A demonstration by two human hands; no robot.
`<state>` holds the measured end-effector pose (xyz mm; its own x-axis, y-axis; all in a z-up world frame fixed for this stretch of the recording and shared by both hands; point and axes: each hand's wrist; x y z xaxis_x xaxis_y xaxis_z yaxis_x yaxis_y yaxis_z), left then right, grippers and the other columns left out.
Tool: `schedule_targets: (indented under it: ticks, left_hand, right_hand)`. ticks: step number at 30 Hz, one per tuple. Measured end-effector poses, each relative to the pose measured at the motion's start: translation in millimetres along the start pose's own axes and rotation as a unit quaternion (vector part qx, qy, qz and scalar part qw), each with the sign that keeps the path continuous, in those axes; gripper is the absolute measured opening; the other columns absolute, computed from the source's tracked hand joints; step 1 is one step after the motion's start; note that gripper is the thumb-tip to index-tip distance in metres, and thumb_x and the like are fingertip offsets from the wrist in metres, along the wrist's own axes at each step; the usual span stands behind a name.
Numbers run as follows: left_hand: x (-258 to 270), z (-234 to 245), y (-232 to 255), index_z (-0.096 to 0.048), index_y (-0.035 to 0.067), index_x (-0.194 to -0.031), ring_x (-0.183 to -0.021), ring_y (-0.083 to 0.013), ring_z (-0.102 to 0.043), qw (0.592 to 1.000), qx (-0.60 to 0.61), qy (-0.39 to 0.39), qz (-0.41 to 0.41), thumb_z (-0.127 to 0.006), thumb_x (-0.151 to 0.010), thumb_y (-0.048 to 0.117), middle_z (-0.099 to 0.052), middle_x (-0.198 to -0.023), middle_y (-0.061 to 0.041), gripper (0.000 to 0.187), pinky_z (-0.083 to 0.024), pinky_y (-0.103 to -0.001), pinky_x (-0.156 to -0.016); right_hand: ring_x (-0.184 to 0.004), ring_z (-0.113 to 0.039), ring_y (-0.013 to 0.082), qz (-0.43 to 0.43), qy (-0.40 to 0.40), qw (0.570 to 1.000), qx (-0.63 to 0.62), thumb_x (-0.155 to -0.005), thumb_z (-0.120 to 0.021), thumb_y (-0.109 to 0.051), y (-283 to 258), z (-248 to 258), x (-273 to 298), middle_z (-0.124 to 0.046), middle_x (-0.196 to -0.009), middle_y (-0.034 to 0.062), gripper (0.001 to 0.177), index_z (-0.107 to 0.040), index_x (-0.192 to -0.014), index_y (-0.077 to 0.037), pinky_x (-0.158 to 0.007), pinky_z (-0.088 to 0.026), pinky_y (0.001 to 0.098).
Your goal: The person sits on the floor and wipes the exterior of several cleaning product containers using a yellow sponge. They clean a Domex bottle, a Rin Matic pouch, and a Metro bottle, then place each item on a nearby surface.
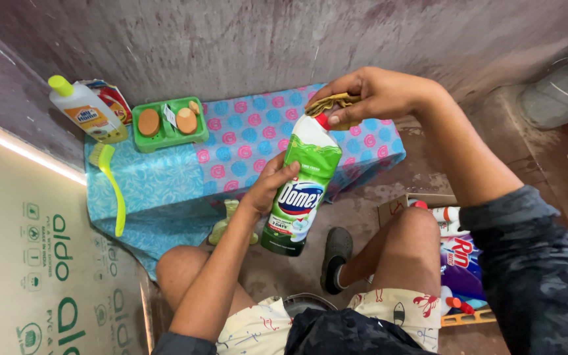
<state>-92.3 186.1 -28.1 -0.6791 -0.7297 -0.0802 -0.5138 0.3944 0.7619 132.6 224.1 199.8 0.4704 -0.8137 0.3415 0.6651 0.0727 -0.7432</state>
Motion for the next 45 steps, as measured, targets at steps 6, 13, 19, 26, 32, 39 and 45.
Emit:
schedule_targets:
  ticks: [6, 13, 19, 26, 32, 39, 45]
  left_hand:
    - [0, 2, 7, -0.049, 0.000, -0.145, -0.109, -0.0190, -0.069, 1.000, 0.016, 0.006, -0.025, -0.064, -0.100, 0.037, -0.068, -0.125, -0.013, 0.060, -0.058, -0.034, -0.094]
    - [-4, -2, 14, -0.052, 0.000, -0.140, -0.099, -0.0224, -0.073, 0.997, 0.054, 0.001, -0.060, -0.058, -0.104, 0.043, -0.070, -0.119, -0.015, 0.056, -0.061, -0.037, -0.086]
    - [-14, 7, 22, -0.056, 0.000, -0.134, -0.089, -0.0229, -0.075, 0.992, 0.086, 0.005, -0.093, -0.054, -0.107, 0.042, -0.073, -0.108, -0.014, 0.049, -0.063, -0.038, -0.079]
    - [-34, 23, 17, -0.059, 0.001, -0.131, -0.089, -0.0197, -0.074, 0.986, 0.110, 0.064, -0.112, -0.056, -0.106, 0.043, -0.073, -0.109, -0.012, 0.049, -0.063, -0.035, -0.078]
    - [-50, 30, 34, -0.060, 0.002, -0.129, -0.087, -0.0194, -0.075, 0.986, 0.104, 0.041, -0.125, -0.058, -0.104, 0.047, -0.074, -0.105, -0.011, 0.052, -0.063, -0.035, -0.076]
    - [-66, 23, 35, -0.060, 0.004, -0.129, -0.092, -0.0164, -0.074, 0.980, 0.105, 0.087, -0.145, -0.061, -0.102, 0.045, -0.074, -0.110, -0.009, 0.049, -0.063, -0.033, -0.081]
    - [-63, 25, 34, -0.060, 0.001, -0.126, -0.089, -0.0188, -0.074, 0.973, 0.108, 0.117, -0.166, -0.061, -0.105, 0.049, -0.072, -0.105, -0.011, 0.052, -0.063, -0.035, -0.079]
  right_hand:
    - [-0.078, -0.064, 0.0083, 0.051, 0.151, 0.968, -0.192, -0.095, -0.075, -0.023, 38, -35, -21, -0.073, -0.095, 0.0037, 0.041, -0.071, -0.130, -0.002, -0.067, -0.052, 0.0254]
    - [-0.100, -0.064, 0.0058, 0.165, 0.323, 0.879, -0.309, -0.104, -0.065, -0.019, 73, -98, -50, -0.071, -0.112, -0.0008, 0.035, -0.064, -0.134, -0.001, -0.089, -0.054, 0.0238]
    - [-0.132, -0.061, 0.0190, 0.234, 0.385, 0.888, -0.091, -0.095, -0.053, 0.010, 68, -112, -45, -0.068, -0.138, 0.0107, 0.046, -0.063, -0.139, 0.001, -0.113, -0.047, 0.0310]
    - [-0.116, -0.070, 0.0198, 0.175, 0.403, 0.898, 0.015, -0.089, -0.055, 0.013, 80, -129, -34, -0.071, -0.131, 0.0145, 0.048, -0.065, -0.134, 0.002, -0.099, -0.054, 0.0295]
    - [-0.112, -0.069, 0.0127, 0.187, 0.387, 0.900, -0.072, -0.090, -0.045, 0.016, 104, -87, -50, -0.073, -0.126, 0.0118, 0.053, -0.065, -0.137, 0.001, -0.097, -0.056, 0.0275]
    - [-0.147, -0.050, 0.0223, 0.236, 0.410, 0.878, -0.074, -0.091, -0.041, 0.020, 96, -138, -63, -0.057, -0.153, 0.0198, 0.061, -0.056, -0.147, 0.000, -0.125, -0.036, 0.0335]
    - [-0.140, -0.060, 0.0290, 0.159, 0.386, 0.909, -0.012, -0.080, -0.045, 0.021, 100, -195, 14, -0.059, -0.149, 0.0197, 0.066, -0.067, -0.135, -0.007, -0.117, -0.044, 0.0337]
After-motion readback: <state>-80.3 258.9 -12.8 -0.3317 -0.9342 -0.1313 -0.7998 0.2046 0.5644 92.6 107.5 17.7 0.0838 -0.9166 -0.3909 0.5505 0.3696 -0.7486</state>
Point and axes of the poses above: each hand's wrist, its own x-axis away from the middle knuckle, its own z-axis out of the back of the hand, y = z × x
